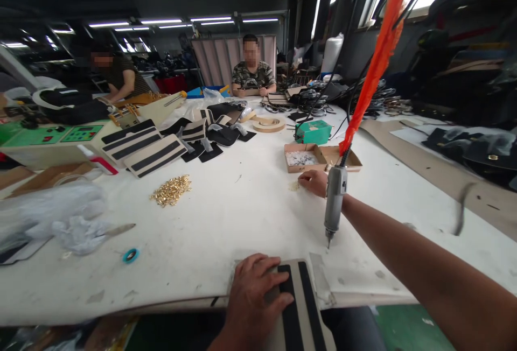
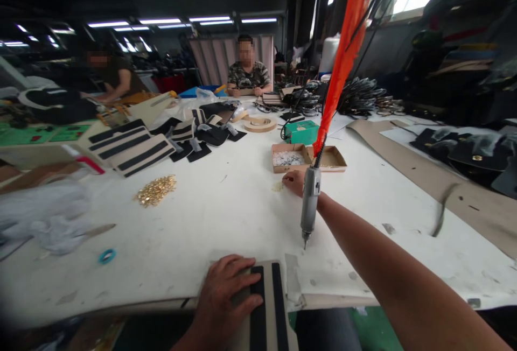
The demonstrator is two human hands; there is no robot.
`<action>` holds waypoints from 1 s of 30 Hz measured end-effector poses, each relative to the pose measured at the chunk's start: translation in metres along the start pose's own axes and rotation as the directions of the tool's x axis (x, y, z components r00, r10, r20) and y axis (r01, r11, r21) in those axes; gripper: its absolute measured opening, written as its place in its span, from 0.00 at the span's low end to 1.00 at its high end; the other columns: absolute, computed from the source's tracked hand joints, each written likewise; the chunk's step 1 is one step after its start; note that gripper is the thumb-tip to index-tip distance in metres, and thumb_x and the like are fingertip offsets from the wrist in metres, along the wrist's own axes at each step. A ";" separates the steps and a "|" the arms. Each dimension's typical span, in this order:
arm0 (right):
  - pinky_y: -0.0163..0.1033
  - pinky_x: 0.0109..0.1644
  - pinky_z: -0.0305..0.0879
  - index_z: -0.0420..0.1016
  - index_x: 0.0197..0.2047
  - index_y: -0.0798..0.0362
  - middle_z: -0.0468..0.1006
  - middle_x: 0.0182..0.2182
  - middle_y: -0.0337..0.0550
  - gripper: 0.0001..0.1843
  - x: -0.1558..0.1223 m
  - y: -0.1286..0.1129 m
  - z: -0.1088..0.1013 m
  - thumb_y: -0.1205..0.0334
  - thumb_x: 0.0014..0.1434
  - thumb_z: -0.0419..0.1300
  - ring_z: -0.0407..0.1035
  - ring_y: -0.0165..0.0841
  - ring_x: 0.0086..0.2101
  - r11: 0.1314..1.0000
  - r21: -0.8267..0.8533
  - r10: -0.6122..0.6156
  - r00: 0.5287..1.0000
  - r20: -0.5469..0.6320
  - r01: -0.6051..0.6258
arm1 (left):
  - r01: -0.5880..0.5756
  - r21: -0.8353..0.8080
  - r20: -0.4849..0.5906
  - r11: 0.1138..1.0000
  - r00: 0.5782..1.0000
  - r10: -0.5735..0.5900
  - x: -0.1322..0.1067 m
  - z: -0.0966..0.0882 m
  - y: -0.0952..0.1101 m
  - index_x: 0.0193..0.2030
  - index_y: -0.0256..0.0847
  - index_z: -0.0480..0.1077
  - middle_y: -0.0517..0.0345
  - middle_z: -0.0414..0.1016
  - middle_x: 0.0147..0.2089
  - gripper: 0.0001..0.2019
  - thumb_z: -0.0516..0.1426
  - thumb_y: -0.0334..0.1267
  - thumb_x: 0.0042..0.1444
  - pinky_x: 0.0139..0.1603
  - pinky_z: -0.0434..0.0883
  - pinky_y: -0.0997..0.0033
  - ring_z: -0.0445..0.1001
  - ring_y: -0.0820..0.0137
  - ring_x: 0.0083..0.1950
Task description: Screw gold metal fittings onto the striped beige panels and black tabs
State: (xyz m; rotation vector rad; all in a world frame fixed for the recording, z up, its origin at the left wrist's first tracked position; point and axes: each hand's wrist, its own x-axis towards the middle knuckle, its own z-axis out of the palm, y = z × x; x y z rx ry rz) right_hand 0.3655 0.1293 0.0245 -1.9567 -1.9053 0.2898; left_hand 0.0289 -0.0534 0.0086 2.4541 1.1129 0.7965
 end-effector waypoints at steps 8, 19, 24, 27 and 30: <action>0.36 0.42 0.62 0.85 0.44 0.52 0.85 0.47 0.47 0.14 0.005 0.003 0.008 0.60 0.68 0.57 0.75 0.37 0.42 0.993 -0.114 -0.005 1.000 0.016 0.007 | -0.013 0.002 -0.014 1.000 1.000 0.013 -0.001 0.001 -0.001 0.45 0.54 0.84 0.56 0.85 0.55 0.20 0.76 0.33 0.45 0.53 0.78 0.42 0.78 0.48 0.56; 0.38 0.46 0.61 0.82 0.42 0.55 0.84 0.44 0.51 0.11 -0.040 0.017 -0.020 0.65 0.65 0.56 0.74 0.40 0.44 0.958 -0.286 0.031 0.991 0.128 0.007 | -0.007 0.016 0.012 1.000 1.000 0.007 -0.001 0.002 -0.003 0.47 0.54 0.84 0.55 0.84 0.57 0.17 0.73 0.36 0.50 0.56 0.77 0.42 0.77 0.49 0.58; 0.41 0.44 0.65 0.83 0.46 0.53 0.85 0.44 0.55 0.11 -0.092 0.023 -0.038 0.63 0.64 0.60 0.78 0.45 0.42 0.940 -0.331 0.155 0.970 0.187 -0.086 | -0.044 0.033 0.010 0.998 0.999 0.044 -0.001 0.005 -0.008 0.48 0.56 0.84 0.58 0.84 0.58 0.16 0.72 0.38 0.52 0.57 0.76 0.43 0.77 0.50 0.59; 0.41 0.45 0.66 0.82 0.51 0.51 0.85 0.47 0.54 0.14 -0.100 0.019 -0.039 0.61 0.66 0.59 0.79 0.45 0.45 0.939 -0.311 0.207 0.964 0.168 -0.147 | -0.068 0.056 0.007 0.996 0.998 0.068 0.000 0.007 -0.013 0.49 0.56 0.84 0.58 0.84 0.58 0.15 0.71 0.39 0.53 0.57 0.76 0.42 0.77 0.49 0.59; 0.39 0.41 0.67 0.84 0.47 0.51 0.86 0.44 0.52 0.12 -0.094 0.018 -0.040 0.59 0.64 0.62 0.79 0.44 0.43 0.934 -0.279 0.272 0.950 0.157 -0.222 | -0.084 0.080 0.003 0.993 0.996 0.084 0.001 0.008 -0.015 0.49 0.56 0.84 0.57 0.84 0.57 0.15 0.71 0.39 0.54 0.56 0.77 0.43 0.78 0.50 0.58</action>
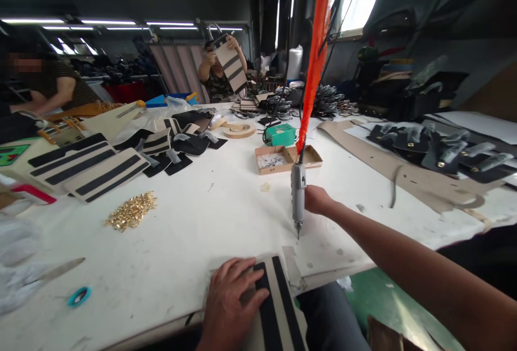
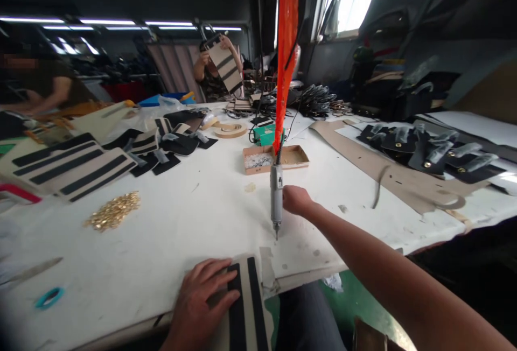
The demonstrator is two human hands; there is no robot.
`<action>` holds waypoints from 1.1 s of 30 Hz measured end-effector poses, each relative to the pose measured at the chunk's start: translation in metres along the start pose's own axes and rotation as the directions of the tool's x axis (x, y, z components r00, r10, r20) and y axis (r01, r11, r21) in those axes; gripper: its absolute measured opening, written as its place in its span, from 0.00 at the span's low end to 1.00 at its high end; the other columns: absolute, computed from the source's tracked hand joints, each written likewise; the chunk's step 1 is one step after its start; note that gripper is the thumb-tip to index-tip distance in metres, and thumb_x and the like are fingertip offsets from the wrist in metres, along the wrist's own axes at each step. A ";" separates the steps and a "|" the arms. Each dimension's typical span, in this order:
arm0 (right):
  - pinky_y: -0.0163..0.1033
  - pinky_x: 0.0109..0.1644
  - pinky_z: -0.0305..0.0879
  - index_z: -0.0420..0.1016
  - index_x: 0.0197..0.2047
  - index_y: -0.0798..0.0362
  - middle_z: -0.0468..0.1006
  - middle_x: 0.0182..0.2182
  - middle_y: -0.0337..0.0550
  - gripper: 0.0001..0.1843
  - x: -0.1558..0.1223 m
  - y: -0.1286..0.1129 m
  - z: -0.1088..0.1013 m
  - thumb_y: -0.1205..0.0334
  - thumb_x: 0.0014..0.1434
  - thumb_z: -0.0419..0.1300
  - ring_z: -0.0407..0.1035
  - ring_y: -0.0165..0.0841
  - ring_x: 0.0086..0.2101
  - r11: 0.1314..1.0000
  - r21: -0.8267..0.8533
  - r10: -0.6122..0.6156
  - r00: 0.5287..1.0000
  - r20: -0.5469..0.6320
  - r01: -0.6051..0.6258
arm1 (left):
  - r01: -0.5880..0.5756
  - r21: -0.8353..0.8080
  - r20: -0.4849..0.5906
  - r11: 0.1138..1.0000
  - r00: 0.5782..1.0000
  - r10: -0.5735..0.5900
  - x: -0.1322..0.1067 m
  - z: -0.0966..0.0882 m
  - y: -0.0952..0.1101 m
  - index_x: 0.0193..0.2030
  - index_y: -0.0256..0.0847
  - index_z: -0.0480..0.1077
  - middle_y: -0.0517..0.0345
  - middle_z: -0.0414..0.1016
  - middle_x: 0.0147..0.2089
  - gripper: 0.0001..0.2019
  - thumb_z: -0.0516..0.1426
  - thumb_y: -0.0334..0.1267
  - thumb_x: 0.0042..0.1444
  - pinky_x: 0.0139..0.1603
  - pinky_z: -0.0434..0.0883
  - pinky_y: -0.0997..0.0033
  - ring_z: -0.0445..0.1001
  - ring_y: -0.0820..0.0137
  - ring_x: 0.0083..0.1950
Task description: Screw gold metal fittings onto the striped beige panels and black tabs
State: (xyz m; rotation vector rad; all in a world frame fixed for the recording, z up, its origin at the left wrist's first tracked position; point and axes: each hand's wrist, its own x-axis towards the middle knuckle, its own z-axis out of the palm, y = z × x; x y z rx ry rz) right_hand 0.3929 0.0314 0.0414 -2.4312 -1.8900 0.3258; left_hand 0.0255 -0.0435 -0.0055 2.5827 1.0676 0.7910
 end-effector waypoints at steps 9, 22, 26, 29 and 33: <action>0.41 0.44 0.68 0.85 0.41 0.53 0.85 0.43 0.56 0.12 0.002 -0.009 -0.006 0.57 0.65 0.62 0.79 0.47 0.44 1.000 -0.021 -0.003 1.000 -0.013 0.002 | 0.067 -0.048 0.009 0.997 0.998 -0.067 0.002 -0.005 0.008 0.47 0.56 0.85 0.59 0.85 0.56 0.15 0.71 0.38 0.51 0.57 0.77 0.42 0.78 0.50 0.58; 0.40 0.42 0.63 0.82 0.46 0.53 0.85 0.45 0.55 0.13 -0.017 -0.008 0.007 0.61 0.68 0.56 0.77 0.43 0.43 0.980 0.174 0.136 0.968 -0.210 -0.100 | 0.076 -0.083 0.019 0.994 0.997 -0.075 0.004 -0.006 0.012 0.47 0.55 0.84 0.60 0.84 0.58 0.14 0.71 0.36 0.54 0.58 0.73 0.42 0.76 0.51 0.59; 0.38 0.40 0.64 0.79 0.45 0.53 0.84 0.41 0.50 0.16 -0.067 -0.001 0.011 0.55 0.71 0.52 0.76 0.38 0.39 0.942 0.326 0.172 0.949 -0.263 -0.080 | 0.093 -0.089 0.009 0.992 0.996 -0.093 0.005 -0.005 0.015 0.47 0.53 0.84 0.58 0.84 0.57 0.14 0.72 0.36 0.54 0.59 0.72 0.44 0.76 0.52 0.59; 0.39 0.37 0.67 0.77 0.45 0.54 0.81 0.32 0.46 0.22 -0.124 -0.006 0.025 0.46 0.72 0.49 0.75 0.37 0.33 0.900 0.432 0.175 0.958 -0.228 -0.062 | 0.106 -0.132 0.027 0.986 0.994 -0.104 0.004 -0.006 0.019 0.46 0.52 0.84 0.59 0.84 0.57 0.13 0.73 0.36 0.53 0.61 0.71 0.45 0.75 0.53 0.60; 0.40 0.36 0.66 0.77 0.41 0.51 0.78 0.29 0.40 0.19 -0.182 -0.046 0.042 0.43 0.68 0.57 0.71 0.37 0.30 0.721 0.692 0.076 0.989 -0.127 0.033 | 0.136 -0.153 0.051 0.979 0.990 -0.130 0.003 -0.008 0.022 0.48 0.53 0.83 0.61 0.83 0.58 0.14 0.73 0.38 0.54 0.63 0.69 0.45 0.74 0.54 0.61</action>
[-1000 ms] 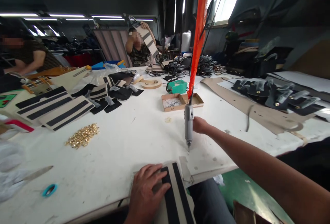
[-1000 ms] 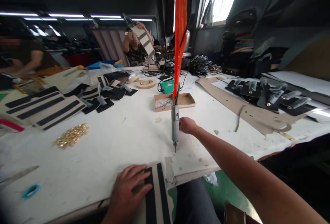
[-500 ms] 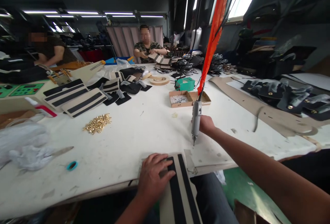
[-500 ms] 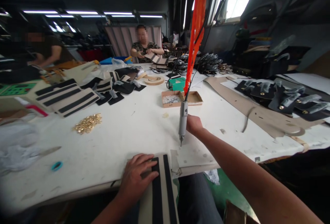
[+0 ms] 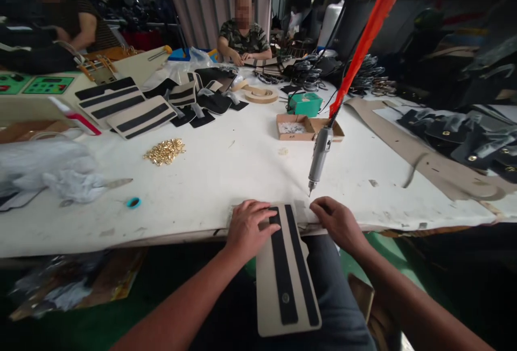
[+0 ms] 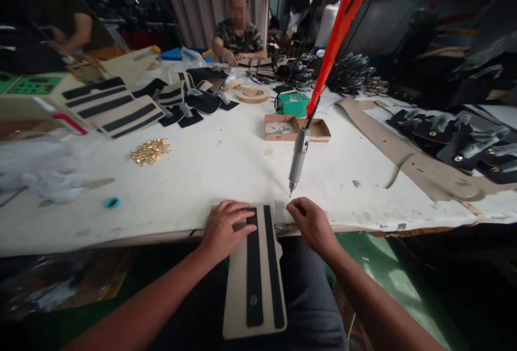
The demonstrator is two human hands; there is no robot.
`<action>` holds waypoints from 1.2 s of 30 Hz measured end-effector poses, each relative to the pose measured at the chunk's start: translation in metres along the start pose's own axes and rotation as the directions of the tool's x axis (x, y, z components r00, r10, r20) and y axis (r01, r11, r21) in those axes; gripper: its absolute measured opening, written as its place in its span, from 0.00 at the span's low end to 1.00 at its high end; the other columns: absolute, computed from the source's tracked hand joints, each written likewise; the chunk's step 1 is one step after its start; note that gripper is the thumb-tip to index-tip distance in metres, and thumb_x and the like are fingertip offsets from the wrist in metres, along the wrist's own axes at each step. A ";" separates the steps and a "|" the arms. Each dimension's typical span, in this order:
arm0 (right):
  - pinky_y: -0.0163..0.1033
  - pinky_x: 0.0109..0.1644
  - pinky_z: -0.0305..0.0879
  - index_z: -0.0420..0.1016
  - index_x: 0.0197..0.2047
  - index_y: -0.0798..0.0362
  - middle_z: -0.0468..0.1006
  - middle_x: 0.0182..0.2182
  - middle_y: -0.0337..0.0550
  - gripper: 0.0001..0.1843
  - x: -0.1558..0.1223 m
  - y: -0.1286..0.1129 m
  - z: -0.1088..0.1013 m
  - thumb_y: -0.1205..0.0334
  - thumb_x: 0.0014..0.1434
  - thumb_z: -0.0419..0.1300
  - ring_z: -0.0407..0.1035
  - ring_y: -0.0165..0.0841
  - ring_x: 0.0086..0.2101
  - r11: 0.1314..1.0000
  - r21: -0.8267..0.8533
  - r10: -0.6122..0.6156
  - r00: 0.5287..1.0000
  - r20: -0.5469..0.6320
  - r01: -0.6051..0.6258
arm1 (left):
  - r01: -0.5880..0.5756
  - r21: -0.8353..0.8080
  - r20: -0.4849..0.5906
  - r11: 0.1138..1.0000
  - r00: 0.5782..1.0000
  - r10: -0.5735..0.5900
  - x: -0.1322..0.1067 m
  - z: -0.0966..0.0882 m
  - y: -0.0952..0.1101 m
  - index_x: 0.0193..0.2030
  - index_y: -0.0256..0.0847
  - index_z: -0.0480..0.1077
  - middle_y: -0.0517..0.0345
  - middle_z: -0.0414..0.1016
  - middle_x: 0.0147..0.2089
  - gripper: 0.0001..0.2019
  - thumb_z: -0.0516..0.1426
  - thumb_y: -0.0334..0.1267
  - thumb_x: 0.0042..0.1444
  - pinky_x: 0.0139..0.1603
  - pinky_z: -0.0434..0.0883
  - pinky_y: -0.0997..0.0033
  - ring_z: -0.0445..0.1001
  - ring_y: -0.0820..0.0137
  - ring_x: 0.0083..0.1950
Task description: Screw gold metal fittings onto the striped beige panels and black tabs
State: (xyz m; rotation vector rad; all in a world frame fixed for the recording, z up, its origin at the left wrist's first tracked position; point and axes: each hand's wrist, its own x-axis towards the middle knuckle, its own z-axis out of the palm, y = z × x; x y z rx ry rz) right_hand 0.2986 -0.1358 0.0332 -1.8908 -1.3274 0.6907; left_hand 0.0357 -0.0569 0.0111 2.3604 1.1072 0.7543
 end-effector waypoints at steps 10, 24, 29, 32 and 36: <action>0.42 0.47 0.65 0.78 0.36 0.49 0.78 0.36 0.41 0.10 0.003 -0.050 0.055 0.57 0.69 0.60 0.73 0.37 0.39 0.968 0.017 -0.244 0.921 0.305 0.251 | -0.014 -0.003 -0.015 1.000 1.000 0.014 -0.004 0.004 0.000 0.49 0.51 0.82 0.61 0.83 0.57 0.16 0.73 0.41 0.54 0.61 0.68 0.48 0.73 0.56 0.61; 0.42 0.43 0.66 0.80 0.35 0.48 0.80 0.34 0.41 0.09 0.002 -0.046 0.065 0.56 0.65 0.62 0.74 0.37 0.36 0.979 -0.084 -0.159 0.955 0.249 0.185 | -0.034 0.005 -0.013 0.999 0.999 0.034 -0.006 0.008 -0.005 0.51 0.50 0.81 0.59 0.83 0.58 0.14 0.71 0.45 0.58 0.62 0.67 0.46 0.71 0.55 0.62; 0.41 0.40 0.65 0.80 0.35 0.48 0.80 0.32 0.39 0.08 0.006 -0.044 0.066 0.55 0.63 0.64 0.73 0.36 0.33 0.991 -0.089 -0.072 0.966 0.247 0.097 | -0.031 0.007 -0.014 0.999 0.999 0.031 -0.007 0.010 -0.006 0.52 0.51 0.81 0.58 0.83 0.59 0.16 0.71 0.46 0.58 0.63 0.67 0.46 0.71 0.54 0.63; 0.39 0.35 0.63 0.78 0.37 0.48 0.79 0.28 0.35 0.07 0.010 -0.047 0.065 0.54 0.60 0.66 0.72 0.34 0.30 0.999 -0.043 0.015 0.964 0.266 -0.004 | -0.034 0.006 -0.022 0.999 0.999 0.034 -0.007 0.010 -0.007 0.52 0.51 0.81 0.58 0.83 0.59 0.16 0.71 0.46 0.58 0.63 0.67 0.47 0.71 0.54 0.63; 0.38 0.35 0.62 0.76 0.32 0.50 0.78 0.27 0.35 0.08 0.016 -0.053 0.061 0.55 0.59 0.66 0.70 0.33 0.30 0.999 -0.047 0.039 0.945 0.324 -0.025 | -0.036 0.013 -0.017 0.999 0.999 0.036 -0.006 0.010 -0.007 0.53 0.51 0.82 0.58 0.83 0.59 0.16 0.71 0.47 0.58 0.63 0.67 0.47 0.71 0.54 0.62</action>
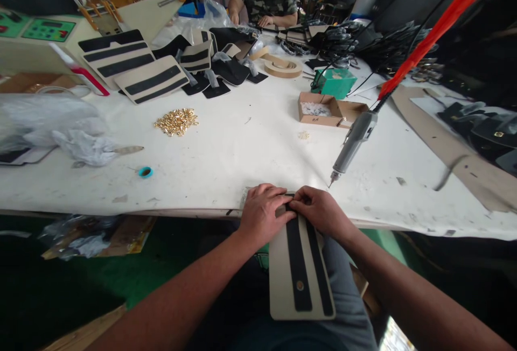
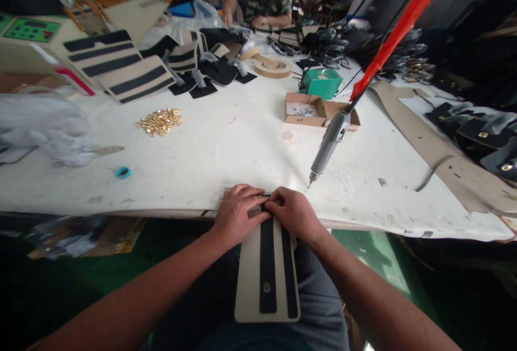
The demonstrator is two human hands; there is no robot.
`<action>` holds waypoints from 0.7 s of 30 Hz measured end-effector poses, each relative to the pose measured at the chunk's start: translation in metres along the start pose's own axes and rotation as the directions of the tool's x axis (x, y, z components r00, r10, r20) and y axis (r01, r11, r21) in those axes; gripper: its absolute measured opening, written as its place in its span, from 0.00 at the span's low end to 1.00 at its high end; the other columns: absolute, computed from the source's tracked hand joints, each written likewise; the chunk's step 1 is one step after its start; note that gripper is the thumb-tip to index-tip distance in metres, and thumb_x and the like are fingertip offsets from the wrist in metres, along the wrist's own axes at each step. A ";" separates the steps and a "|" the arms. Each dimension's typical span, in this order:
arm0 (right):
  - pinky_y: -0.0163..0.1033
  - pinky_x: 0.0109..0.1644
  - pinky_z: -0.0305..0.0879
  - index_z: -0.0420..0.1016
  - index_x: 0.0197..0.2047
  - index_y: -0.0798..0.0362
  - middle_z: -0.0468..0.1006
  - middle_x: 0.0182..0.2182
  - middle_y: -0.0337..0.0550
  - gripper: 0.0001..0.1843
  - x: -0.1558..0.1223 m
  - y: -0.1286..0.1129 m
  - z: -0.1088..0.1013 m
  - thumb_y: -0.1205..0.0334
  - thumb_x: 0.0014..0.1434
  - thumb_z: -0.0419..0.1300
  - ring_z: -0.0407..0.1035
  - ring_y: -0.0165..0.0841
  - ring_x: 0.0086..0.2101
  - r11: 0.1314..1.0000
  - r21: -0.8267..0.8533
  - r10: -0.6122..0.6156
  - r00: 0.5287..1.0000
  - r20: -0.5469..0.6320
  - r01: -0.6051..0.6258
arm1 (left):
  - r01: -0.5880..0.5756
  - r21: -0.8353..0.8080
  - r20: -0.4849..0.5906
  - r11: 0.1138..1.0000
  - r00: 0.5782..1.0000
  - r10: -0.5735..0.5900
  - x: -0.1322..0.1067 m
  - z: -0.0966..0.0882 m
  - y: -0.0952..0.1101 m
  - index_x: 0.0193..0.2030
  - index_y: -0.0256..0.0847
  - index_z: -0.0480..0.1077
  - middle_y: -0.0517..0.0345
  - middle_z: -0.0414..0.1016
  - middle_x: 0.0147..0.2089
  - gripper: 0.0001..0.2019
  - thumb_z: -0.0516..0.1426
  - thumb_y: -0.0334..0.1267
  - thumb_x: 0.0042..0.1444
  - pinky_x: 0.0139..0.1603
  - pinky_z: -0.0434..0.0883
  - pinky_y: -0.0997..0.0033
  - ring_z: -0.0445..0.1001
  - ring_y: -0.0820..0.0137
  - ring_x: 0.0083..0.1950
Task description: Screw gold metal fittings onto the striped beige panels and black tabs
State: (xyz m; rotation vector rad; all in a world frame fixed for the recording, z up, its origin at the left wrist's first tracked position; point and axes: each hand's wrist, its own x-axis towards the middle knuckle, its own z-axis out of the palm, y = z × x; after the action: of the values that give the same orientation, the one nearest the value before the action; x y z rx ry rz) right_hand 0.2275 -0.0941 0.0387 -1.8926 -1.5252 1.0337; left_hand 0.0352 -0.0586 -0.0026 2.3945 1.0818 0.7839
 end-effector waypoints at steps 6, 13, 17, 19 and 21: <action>0.38 0.36 0.62 0.78 0.33 0.51 0.79 0.28 0.36 0.09 0.001 -0.001 -0.005 0.54 0.61 0.64 0.69 0.33 0.31 0.999 -0.005 -0.038 0.998 0.045 0.038 | 0.006 0.012 0.006 1.000 1.000 -0.006 0.001 -0.001 0.002 0.53 0.51 0.82 0.59 0.83 0.59 0.18 0.72 0.46 0.56 0.62 0.68 0.47 0.72 0.55 0.61; 0.37 0.31 0.60 0.79 0.35 0.51 0.74 0.24 0.36 0.15 -0.010 0.004 -0.007 0.48 0.65 0.62 0.66 0.32 0.27 0.988 0.131 -0.082 0.996 -0.025 0.084 | 0.013 0.003 0.009 1.000 1.000 -0.013 0.003 -0.004 0.005 0.51 0.51 0.83 0.58 0.83 0.58 0.17 0.73 0.45 0.55 0.61 0.69 0.46 0.73 0.55 0.60; 0.39 0.35 0.66 0.76 0.39 0.51 0.75 0.28 0.37 0.18 -0.021 0.016 -0.024 0.44 0.62 0.67 0.69 0.34 0.29 0.955 0.257 -0.012 0.888 -0.459 0.146 | 0.024 -0.008 0.011 1.000 1.000 -0.024 0.003 -0.004 0.005 0.51 0.52 0.83 0.59 0.83 0.58 0.17 0.73 0.44 0.54 0.61 0.69 0.46 0.73 0.55 0.60; 0.42 0.43 0.71 0.76 0.44 0.51 0.79 0.37 0.42 0.20 -0.015 0.023 -0.039 0.45 0.59 0.70 0.73 0.36 0.36 0.952 0.225 -0.003 0.739 -0.674 0.208 | 0.022 -0.018 0.012 1.000 1.000 -0.022 0.003 -0.004 0.004 0.51 0.52 0.83 0.59 0.83 0.58 0.16 0.73 0.43 0.55 0.61 0.68 0.46 0.74 0.55 0.60; 0.46 0.50 0.73 0.74 0.52 0.51 0.79 0.48 0.47 0.27 0.002 0.028 -0.054 0.46 0.56 0.73 0.75 0.39 0.45 0.938 0.223 -0.007 0.656 -0.755 0.266 | 0.024 -0.025 0.014 0.999 1.000 -0.023 0.003 -0.004 0.004 0.51 0.52 0.83 0.60 0.83 0.59 0.16 0.73 0.43 0.55 0.62 0.68 0.46 0.74 0.55 0.61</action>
State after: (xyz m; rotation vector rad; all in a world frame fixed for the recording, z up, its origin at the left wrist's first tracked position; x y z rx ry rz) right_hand 0.2882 -0.0950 0.0485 -1.6178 -0.9149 0.2953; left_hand 0.0362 -0.0581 0.0039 2.3586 1.0867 0.7680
